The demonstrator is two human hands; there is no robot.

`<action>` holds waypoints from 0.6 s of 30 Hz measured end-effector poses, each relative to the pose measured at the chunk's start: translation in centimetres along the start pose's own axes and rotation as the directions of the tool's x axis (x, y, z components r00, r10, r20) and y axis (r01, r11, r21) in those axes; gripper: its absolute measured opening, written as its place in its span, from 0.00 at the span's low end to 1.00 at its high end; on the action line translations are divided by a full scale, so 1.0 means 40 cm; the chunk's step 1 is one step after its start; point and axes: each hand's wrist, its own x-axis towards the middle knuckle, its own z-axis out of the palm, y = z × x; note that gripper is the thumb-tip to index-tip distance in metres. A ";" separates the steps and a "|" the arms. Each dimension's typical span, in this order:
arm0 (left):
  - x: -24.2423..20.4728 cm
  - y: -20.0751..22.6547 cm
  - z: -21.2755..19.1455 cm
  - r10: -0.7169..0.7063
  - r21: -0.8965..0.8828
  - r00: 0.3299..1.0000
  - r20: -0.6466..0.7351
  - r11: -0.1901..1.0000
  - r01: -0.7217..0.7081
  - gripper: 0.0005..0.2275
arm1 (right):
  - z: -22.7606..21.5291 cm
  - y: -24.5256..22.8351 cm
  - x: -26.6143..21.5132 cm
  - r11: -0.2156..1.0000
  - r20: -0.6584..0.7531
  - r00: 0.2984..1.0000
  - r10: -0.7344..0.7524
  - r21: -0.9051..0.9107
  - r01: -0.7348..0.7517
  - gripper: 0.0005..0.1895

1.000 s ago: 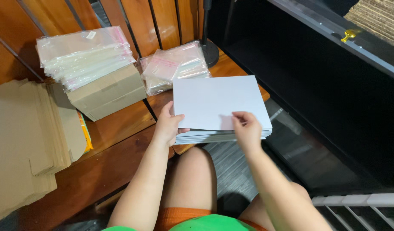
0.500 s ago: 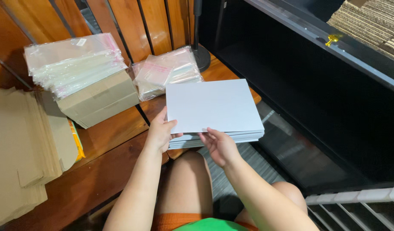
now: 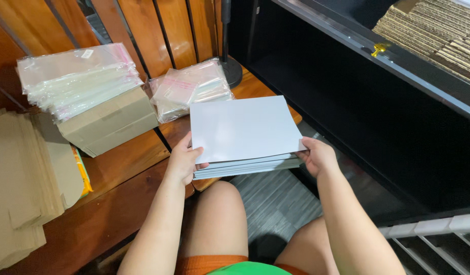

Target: The person sits on the floor and repeatedly picks up stacks of brown cardboard and white sheets from a wooden bench, then places them onto a black shelf. The person handles the materials by hand and continues the transfer until the clip ends.

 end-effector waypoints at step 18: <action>-0.050 0.046 -0.004 -0.012 0.165 1.000 0.018 0.986 0.009 0.35 | -0.011 -0.059 -0.026 0.927 0.084 0.995 -0.052 -0.367 0.079 0.10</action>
